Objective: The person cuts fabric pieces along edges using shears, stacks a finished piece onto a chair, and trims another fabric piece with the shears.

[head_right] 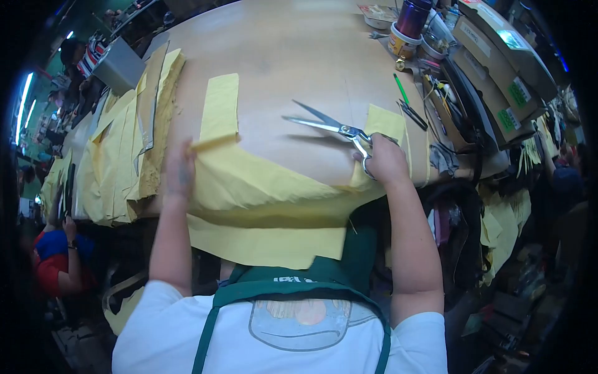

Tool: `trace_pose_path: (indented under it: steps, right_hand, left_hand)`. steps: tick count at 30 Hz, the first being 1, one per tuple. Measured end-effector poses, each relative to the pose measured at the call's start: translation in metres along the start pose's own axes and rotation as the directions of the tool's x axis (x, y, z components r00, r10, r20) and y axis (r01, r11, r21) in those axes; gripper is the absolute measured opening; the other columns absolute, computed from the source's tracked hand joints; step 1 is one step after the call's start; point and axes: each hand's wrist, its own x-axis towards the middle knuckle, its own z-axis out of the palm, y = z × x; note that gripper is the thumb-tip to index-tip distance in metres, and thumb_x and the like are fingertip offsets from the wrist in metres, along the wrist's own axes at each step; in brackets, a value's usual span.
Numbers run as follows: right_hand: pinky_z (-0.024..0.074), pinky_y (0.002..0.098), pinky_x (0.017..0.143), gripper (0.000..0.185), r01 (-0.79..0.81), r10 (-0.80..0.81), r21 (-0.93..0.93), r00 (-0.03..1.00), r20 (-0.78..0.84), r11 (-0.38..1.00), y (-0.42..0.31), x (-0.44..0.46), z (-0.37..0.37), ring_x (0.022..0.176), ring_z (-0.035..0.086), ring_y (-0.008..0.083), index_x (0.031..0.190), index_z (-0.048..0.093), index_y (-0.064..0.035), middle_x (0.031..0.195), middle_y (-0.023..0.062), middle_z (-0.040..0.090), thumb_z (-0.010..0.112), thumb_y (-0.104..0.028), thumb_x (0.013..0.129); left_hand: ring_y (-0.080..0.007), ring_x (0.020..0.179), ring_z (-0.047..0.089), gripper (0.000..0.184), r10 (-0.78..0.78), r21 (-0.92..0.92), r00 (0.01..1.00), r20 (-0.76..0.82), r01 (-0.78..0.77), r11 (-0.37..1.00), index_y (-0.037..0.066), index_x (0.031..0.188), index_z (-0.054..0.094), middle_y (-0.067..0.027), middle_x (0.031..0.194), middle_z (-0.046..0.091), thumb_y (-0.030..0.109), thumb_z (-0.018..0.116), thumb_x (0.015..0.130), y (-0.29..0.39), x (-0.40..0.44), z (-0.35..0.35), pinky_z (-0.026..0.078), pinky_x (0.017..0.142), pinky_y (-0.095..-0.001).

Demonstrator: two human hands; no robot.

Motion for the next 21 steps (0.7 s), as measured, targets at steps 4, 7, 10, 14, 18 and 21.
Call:
trace_pose_path:
  steps: [4, 7, 10, 14, 18, 21]
  right_hand:
    - [0.0441, 0.0404, 0.067, 0.046, -0.187, 0.187, 0.090, 0.982, 0.006, 0.978, -0.020, -0.004, -0.001, 0.074, 0.057, 0.0348, 0.082, 0.052, 0.0032, 0.077, 0.0207, 0.059, 0.066, -0.039, 0.069]
    - [0.0442, 0.0396, 0.065, 0.044, -0.252, 0.268, 0.240, 0.963, -0.038, 0.938, -0.033, -0.011, 0.001, 0.071, 0.057, 0.0357, 0.077, 0.051, 0.0053, 0.073, 0.0219, 0.058, 0.065, -0.037, 0.071]
    - [0.0441, 0.0393, 0.067, 0.043, -0.286, 0.326, 0.383, 0.944, -0.043, 0.878, -0.033, -0.022, 0.009, 0.073, 0.057, 0.0361, 0.080, 0.051, 0.0055, 0.074, 0.0222, 0.057, 0.065, -0.034, 0.071]
    - [0.0437, 0.0394, 0.069, 0.044, -0.190, 0.231, 0.275, 0.965, -0.124, 0.942, -0.016, -0.033, 0.019, 0.080, 0.056, 0.0364, 0.090, 0.050, 0.0041, 0.082, 0.0219, 0.057, 0.066, -0.032, 0.070]
    - [0.0436, 0.0399, 0.068, 0.042, -0.173, 0.187, 0.100, 0.970, -0.155, 0.980, 0.001, -0.037, 0.021, 0.079, 0.055, 0.0364, 0.091, 0.050, 0.0024, 0.082, 0.0211, 0.057, 0.067, -0.030, 0.070]
    - [0.0435, 0.0398, 0.067, 0.042, -0.219, 0.229, 0.079, 0.961, -0.154, 0.973, 0.009, -0.042, 0.019, 0.077, 0.055, 0.0364, 0.091, 0.049, 0.0020, 0.080, 0.0204, 0.057, 0.066, -0.030, 0.070]
  left_hand:
    - [-0.0332, 0.086, 0.051, 0.031, 0.369, 0.221, 0.859, -0.355, -0.306, 0.926, 0.009, 0.106, 0.051, -0.0158, 0.090, 0.053, 0.003, 0.050, 0.076, 0.024, 0.148, -0.015, 0.042, 0.075, -0.0394]
    - [-0.0358, 0.105, 0.037, 0.049, 0.484, 0.188, 0.738, -0.469, -0.452, 0.872, 0.015, 0.121, 0.036, -0.0151, 0.115, 0.040, 0.018, 0.055, 0.077, 0.039, 0.243, -0.032, 0.030, 0.090, -0.0419]
    - [-0.0356, 0.102, 0.042, 0.047, 0.536, 0.243, 0.665, -0.520, -0.486, 0.839, 0.010, 0.118, 0.041, -0.0171, 0.106, 0.045, 0.023, 0.059, 0.076, 0.049, 0.249, -0.028, 0.033, 0.089, -0.0406]
    - [-0.0345, 0.096, 0.048, 0.048, 0.230, 0.247, 0.929, -0.288, -0.160, 0.956, 0.005, 0.108, 0.052, -0.0191, 0.101, 0.054, 0.037, 0.058, 0.074, 0.006, 0.144, -0.009, 0.038, 0.083, -0.0421]
    - [-0.0386, 0.128, 0.003, 0.060, -0.456, 0.366, 0.857, 0.241, 0.355, 0.860, 0.023, 0.131, 0.029, -0.0128, 0.140, 0.010, 0.056, 0.035, 0.081, 0.003, 0.007, 0.036, 0.012, 0.090, -0.0673]
    - [-0.0372, 0.128, 0.001, 0.059, -0.444, 0.331, 0.850, 0.284, 0.347, 0.877, 0.025, 0.133, 0.023, -0.0108, 0.141, 0.008, 0.053, 0.034, 0.083, 0.054, 0.005, 0.030, 0.010, 0.093, -0.0656]
